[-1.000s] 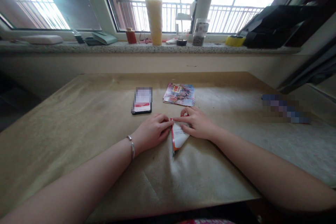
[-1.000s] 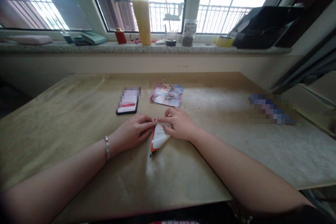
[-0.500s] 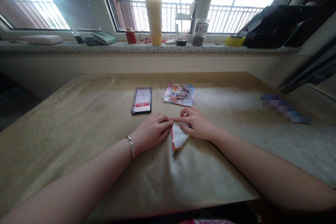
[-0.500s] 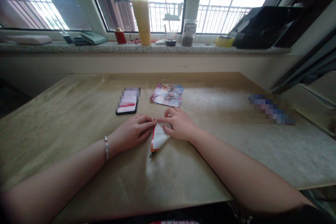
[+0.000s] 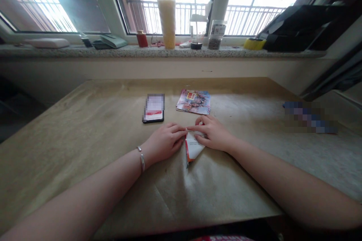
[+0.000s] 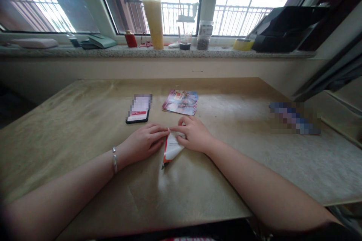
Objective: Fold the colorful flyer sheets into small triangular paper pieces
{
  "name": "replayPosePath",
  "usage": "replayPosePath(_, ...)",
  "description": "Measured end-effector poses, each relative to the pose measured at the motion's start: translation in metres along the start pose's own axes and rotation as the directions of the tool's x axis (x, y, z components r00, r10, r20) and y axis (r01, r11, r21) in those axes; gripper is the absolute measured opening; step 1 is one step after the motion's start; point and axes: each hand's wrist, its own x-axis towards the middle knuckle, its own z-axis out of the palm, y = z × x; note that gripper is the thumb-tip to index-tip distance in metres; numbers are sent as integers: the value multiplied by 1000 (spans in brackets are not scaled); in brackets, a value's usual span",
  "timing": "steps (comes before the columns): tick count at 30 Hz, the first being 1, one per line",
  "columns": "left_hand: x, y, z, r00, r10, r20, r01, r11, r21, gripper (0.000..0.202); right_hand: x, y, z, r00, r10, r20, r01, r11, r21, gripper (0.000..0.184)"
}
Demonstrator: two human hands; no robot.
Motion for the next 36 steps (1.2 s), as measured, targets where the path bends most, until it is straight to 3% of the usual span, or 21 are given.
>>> replayPosePath(20,4,8,-2,994,-44,95,38,997,63,39,-4,4,0,999,-5,-36,7,999,37,31)
replayPosePath(27,5,8,-1,995,-41,89,31,993,117,34,-4,0,-6,985,-58,-162,52,998,-43,10)
replayPosePath(32,7,6,-3,996,-12,92,-1,991,132,32,-3,-9,-17,1000,-20,-3,19,986,-163,18)
replayPosePath(36,10,7,-5,994,-18,109,5,993,119,30,-7,-9,-21,983,135,127,-134,991,-14,19)
